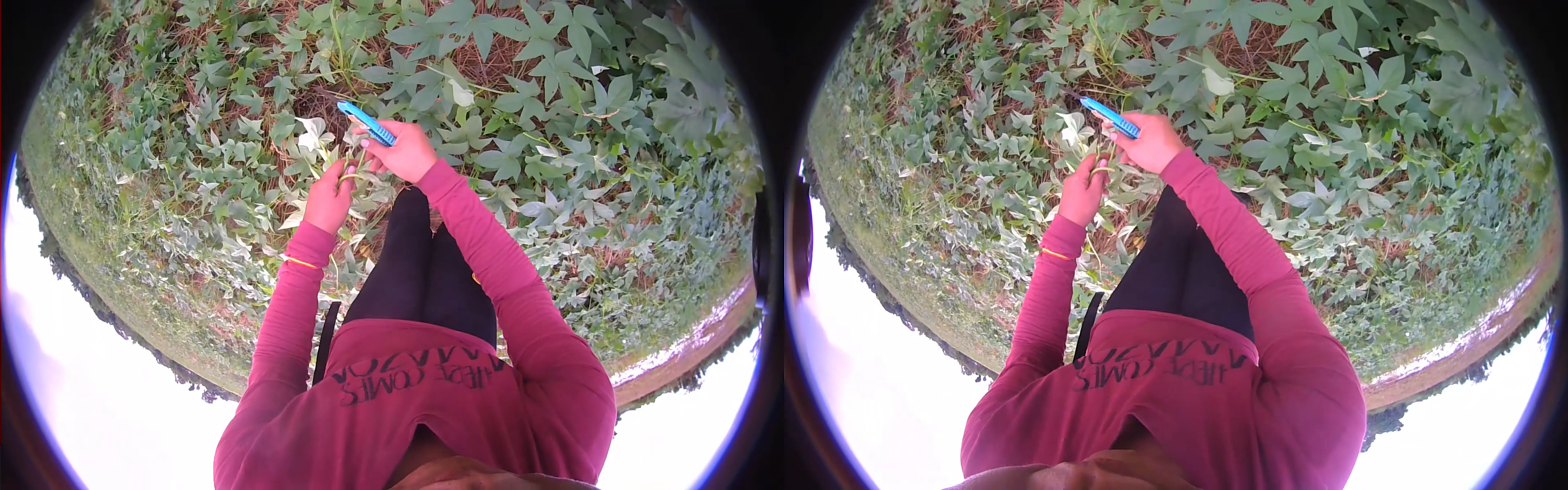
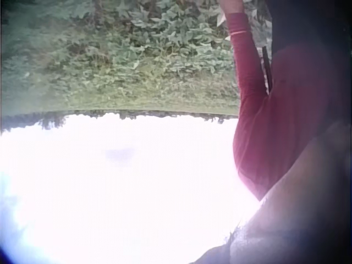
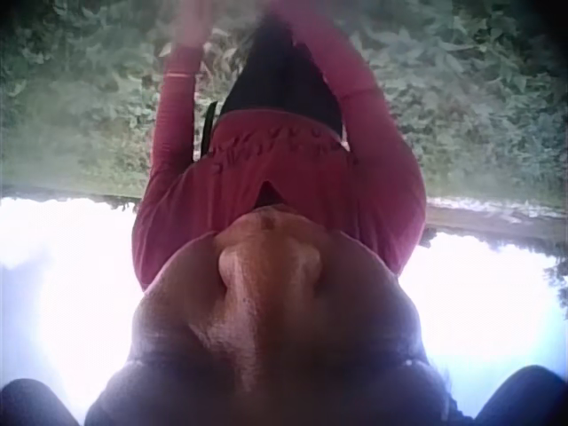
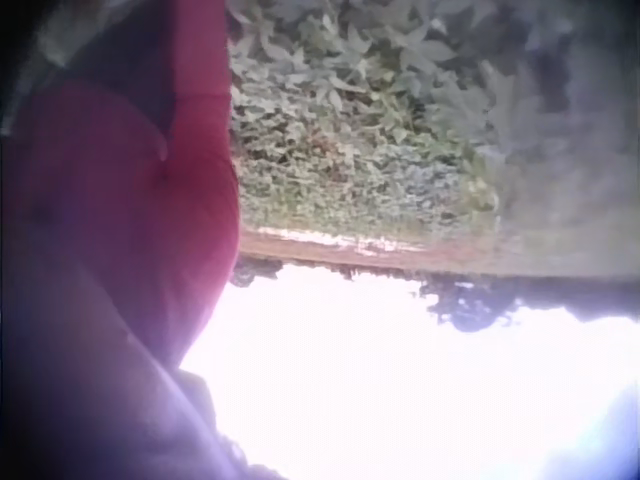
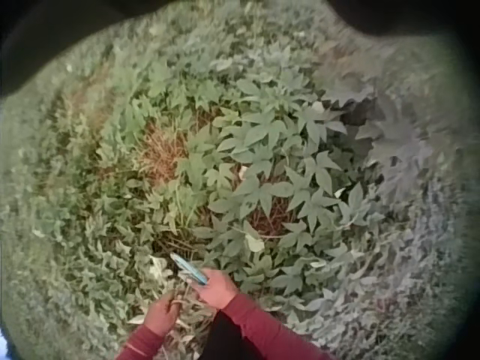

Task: The person harvests green stems from an outdoor field using a utility knife, gathering the cut stems into a bundle by hand.

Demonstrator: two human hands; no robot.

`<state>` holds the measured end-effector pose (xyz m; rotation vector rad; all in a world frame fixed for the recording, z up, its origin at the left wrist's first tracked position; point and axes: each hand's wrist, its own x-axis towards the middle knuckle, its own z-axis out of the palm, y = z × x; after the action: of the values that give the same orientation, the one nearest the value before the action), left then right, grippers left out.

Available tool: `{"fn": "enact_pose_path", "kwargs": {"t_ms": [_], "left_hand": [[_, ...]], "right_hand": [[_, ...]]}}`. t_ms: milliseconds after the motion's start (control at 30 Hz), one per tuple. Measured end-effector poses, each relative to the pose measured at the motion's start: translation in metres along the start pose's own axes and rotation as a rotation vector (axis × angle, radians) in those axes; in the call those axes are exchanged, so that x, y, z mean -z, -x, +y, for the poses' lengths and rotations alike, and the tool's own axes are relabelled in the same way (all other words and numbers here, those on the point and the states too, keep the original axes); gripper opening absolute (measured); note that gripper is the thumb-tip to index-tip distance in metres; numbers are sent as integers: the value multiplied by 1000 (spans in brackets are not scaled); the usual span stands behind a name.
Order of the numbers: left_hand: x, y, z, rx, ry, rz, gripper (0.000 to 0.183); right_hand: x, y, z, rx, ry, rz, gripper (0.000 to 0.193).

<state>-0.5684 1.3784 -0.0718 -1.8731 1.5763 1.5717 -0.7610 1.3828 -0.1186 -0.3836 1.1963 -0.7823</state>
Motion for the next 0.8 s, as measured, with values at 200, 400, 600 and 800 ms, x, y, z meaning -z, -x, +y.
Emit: {"fn": "enact_pose_path", "kwargs": {"t_ms": [200, 400, 600, 800], "left_hand": [[-24, 31, -64, 255, 101, -401, 29], [-48, 33, -39, 354, 487, -763, 27], [-26, -22, -25, 403, 616, -499, 33], [-139, -64, 50, 317, 266, -883, 40]], "right_hand": [[118, -133, 31, 511, 1230, 589, 24], [133, -121, 79, 177, 1313, 220, 25], [47, 99, 98, 469, 700, 306, 21], [-1, 174, 85, 450, 376, 446, 30]]}}
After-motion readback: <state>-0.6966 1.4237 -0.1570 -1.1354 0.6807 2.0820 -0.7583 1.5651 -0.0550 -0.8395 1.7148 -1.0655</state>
